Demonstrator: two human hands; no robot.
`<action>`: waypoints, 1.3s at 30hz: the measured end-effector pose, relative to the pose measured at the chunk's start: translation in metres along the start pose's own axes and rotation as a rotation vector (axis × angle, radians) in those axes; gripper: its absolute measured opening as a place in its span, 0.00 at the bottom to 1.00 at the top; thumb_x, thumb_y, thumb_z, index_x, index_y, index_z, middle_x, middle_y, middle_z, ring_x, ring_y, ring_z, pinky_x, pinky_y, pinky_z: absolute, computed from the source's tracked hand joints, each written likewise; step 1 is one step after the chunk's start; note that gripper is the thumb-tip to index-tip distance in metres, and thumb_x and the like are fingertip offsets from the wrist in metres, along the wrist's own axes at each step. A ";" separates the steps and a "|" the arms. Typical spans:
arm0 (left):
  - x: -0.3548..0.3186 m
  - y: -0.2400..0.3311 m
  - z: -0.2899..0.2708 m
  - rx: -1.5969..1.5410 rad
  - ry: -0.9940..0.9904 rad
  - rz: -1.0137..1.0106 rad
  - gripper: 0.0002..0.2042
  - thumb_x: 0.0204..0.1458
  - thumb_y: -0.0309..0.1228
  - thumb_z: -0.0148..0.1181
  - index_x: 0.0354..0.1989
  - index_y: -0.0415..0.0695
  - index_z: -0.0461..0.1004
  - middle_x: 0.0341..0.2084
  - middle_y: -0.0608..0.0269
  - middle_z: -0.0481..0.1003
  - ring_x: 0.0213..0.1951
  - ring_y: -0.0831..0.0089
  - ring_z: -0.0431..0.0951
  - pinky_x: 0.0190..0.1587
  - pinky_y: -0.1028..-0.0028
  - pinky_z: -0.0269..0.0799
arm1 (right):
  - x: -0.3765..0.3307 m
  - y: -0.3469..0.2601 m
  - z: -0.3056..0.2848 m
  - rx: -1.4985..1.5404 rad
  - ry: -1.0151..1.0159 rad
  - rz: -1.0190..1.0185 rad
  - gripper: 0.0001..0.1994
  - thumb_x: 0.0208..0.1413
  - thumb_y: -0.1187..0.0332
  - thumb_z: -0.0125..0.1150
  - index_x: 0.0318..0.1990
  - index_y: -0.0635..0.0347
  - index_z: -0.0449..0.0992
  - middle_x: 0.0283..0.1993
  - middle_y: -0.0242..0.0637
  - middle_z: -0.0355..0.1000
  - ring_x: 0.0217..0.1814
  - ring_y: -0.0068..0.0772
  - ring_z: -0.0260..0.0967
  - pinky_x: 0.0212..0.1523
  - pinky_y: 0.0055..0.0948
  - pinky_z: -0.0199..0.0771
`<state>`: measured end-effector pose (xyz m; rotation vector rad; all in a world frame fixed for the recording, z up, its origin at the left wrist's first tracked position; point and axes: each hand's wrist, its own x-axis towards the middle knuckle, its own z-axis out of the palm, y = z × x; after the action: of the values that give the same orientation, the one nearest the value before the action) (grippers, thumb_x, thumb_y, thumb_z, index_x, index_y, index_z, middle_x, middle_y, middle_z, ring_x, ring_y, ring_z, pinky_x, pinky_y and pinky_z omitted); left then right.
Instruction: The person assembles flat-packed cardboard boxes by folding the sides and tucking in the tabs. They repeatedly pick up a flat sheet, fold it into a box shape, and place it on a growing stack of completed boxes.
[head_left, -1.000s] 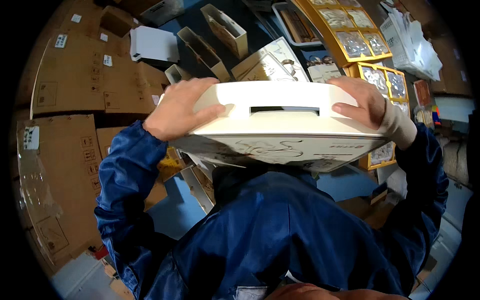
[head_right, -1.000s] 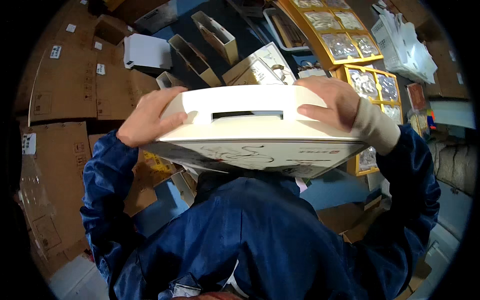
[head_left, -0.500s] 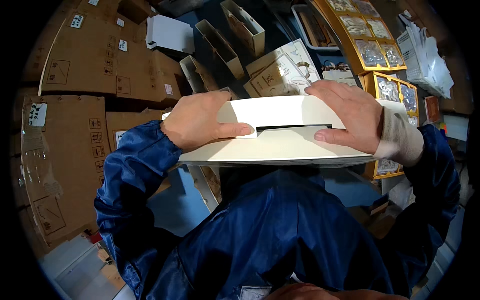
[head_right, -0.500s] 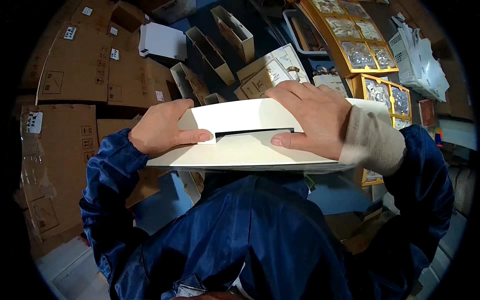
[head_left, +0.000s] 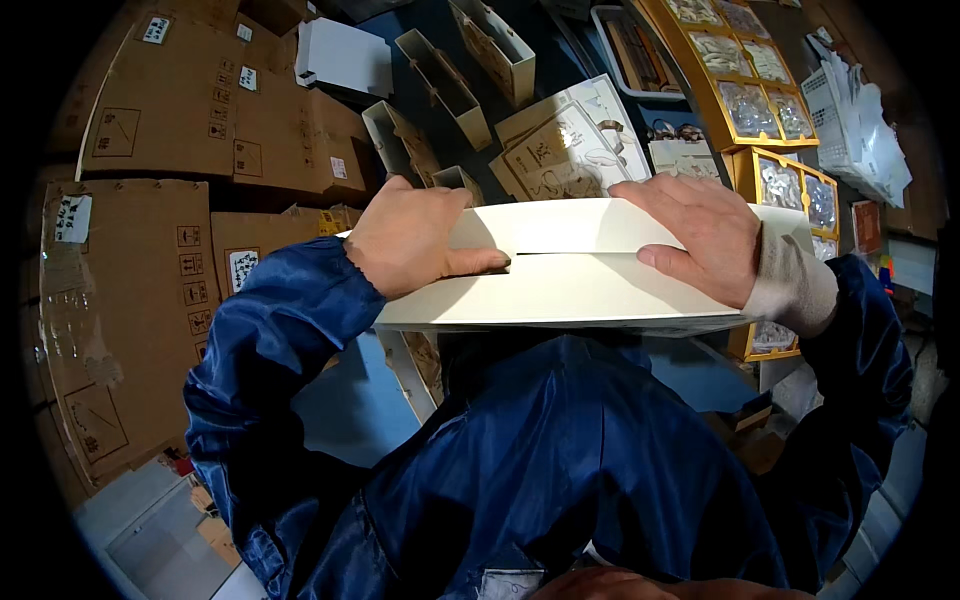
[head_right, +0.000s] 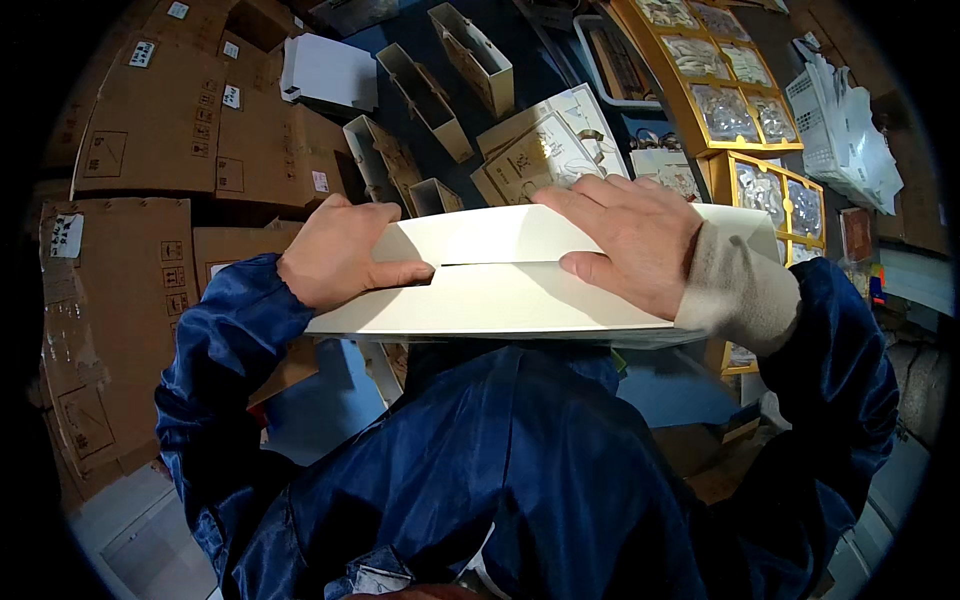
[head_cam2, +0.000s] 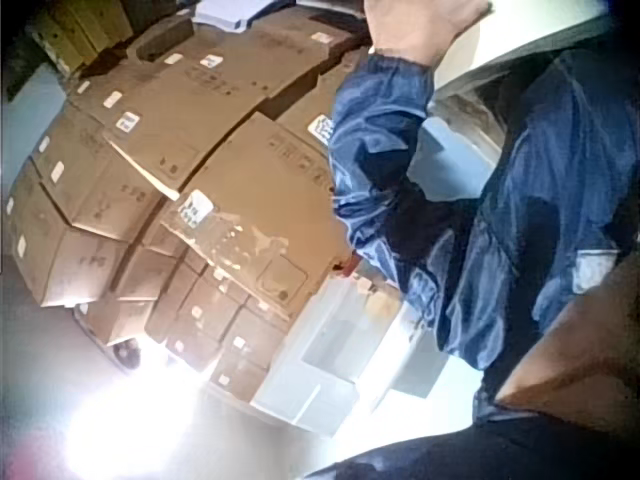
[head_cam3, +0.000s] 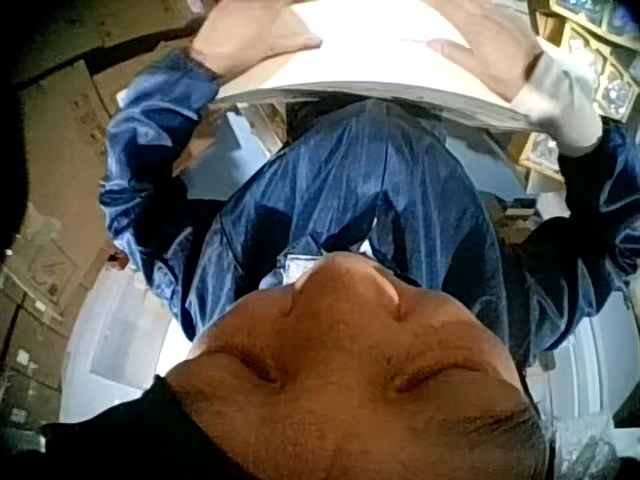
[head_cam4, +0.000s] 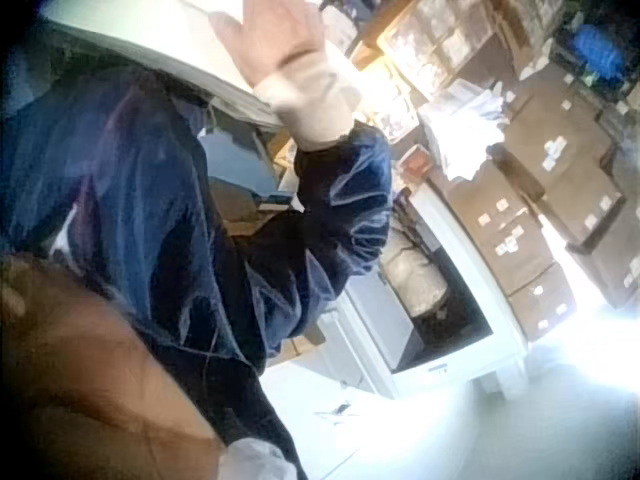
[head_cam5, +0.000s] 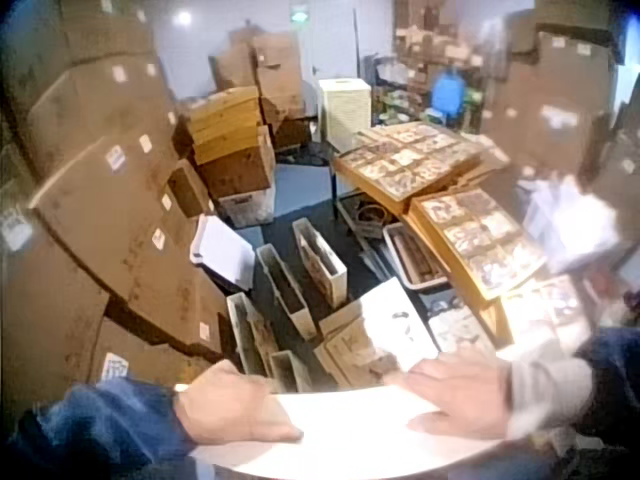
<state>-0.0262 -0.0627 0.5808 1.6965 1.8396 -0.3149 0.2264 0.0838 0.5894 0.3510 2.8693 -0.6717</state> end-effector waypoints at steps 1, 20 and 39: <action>0.001 0.001 -0.001 -0.015 -0.014 0.016 0.39 0.42 0.64 0.53 0.42 0.32 0.72 0.33 0.44 0.74 0.38 0.53 0.70 0.41 0.62 0.68 | -0.002 0.000 0.000 0.001 -0.007 0.013 0.24 0.54 0.61 0.53 0.57 0.61 0.63 0.44 0.41 0.68 0.43 0.36 0.66 0.47 0.34 0.65; -0.011 -0.002 -0.014 -0.227 0.081 0.161 0.22 0.56 0.46 0.47 0.38 0.35 0.73 0.28 0.49 0.75 0.31 0.60 0.76 0.35 0.69 0.70 | -0.041 -0.003 -0.017 -0.048 0.117 -0.168 0.49 0.33 0.41 0.63 0.58 0.73 0.58 0.55 0.56 0.61 0.50 0.48 0.62 0.54 0.38 0.55; -0.023 -0.012 0.000 -0.418 0.076 0.342 0.49 0.36 0.57 0.62 0.62 0.37 0.49 0.52 0.42 0.59 0.57 0.52 0.58 0.58 0.60 0.54 | -0.026 0.022 -0.007 0.047 0.012 -0.095 0.47 0.35 0.47 0.64 0.62 0.65 0.54 0.63 0.54 0.52 0.62 0.52 0.50 0.60 0.42 0.50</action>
<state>-0.0382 -0.0836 0.5917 1.6944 1.4967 0.2615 0.2564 0.1014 0.5920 0.2268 2.9012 -0.7575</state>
